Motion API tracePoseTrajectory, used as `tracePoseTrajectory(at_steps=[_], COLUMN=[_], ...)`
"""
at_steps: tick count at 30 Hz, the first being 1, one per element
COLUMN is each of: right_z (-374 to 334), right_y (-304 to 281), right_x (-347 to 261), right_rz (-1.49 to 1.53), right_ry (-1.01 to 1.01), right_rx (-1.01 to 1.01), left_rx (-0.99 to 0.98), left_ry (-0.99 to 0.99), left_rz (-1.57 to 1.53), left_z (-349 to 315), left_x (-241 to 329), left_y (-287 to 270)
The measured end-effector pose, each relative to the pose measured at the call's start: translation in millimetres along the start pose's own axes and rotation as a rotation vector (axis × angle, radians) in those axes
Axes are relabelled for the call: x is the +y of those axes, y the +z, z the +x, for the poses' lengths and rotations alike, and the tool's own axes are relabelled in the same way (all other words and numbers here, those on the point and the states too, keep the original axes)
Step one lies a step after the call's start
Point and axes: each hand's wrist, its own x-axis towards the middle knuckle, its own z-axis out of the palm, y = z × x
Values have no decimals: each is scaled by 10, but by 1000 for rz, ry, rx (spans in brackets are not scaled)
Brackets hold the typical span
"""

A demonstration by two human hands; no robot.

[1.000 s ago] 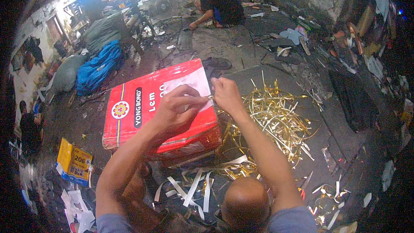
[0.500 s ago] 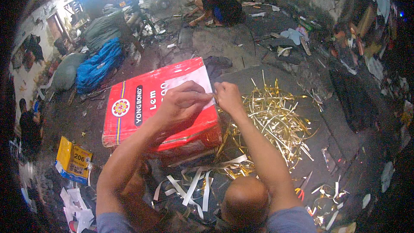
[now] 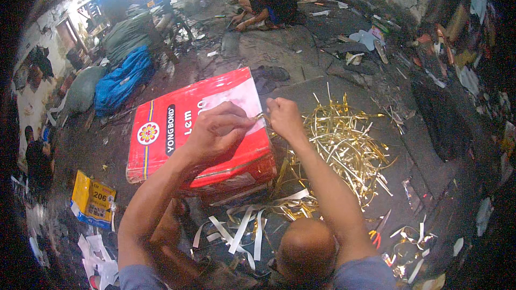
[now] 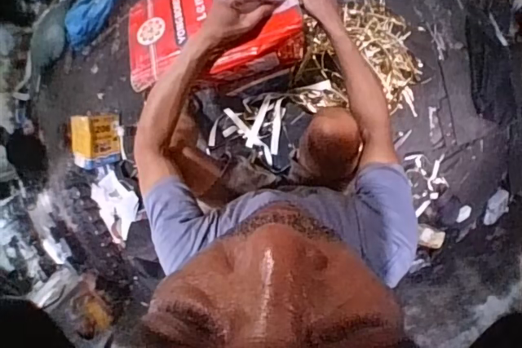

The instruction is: The person wraps a red cardboard box with white tape, repeatedly folding and pressing the tape around the edges. The person handles the box and tape by hand, adjusting the tape to secure the package.

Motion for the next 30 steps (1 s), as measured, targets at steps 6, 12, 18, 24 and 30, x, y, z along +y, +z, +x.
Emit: tracePoseTrajectory(at_steps=[6, 12, 18, 24, 30], right_z=[-12, -51, -143, -189, -139], right_y=[-44, -450, -706, -656, -639], right_x=[3, -322, -617, -735, -791], right_rz=[28, 594, 318, 232, 133], right_ry=[22, 436, 126, 62, 80], right_rx=[46, -380, -584, -547, -557], left_rx=[2, 88, 179, 194, 156], left_ry=[-16, 53, 87, 1, -122], left_rz=[9, 63, 136, 233, 51], left_z=[-2, -47, -6, 14, 72], left_x=[15, 51, -1, 18, 61], left_y=[4, 8, 78, 72, 150])
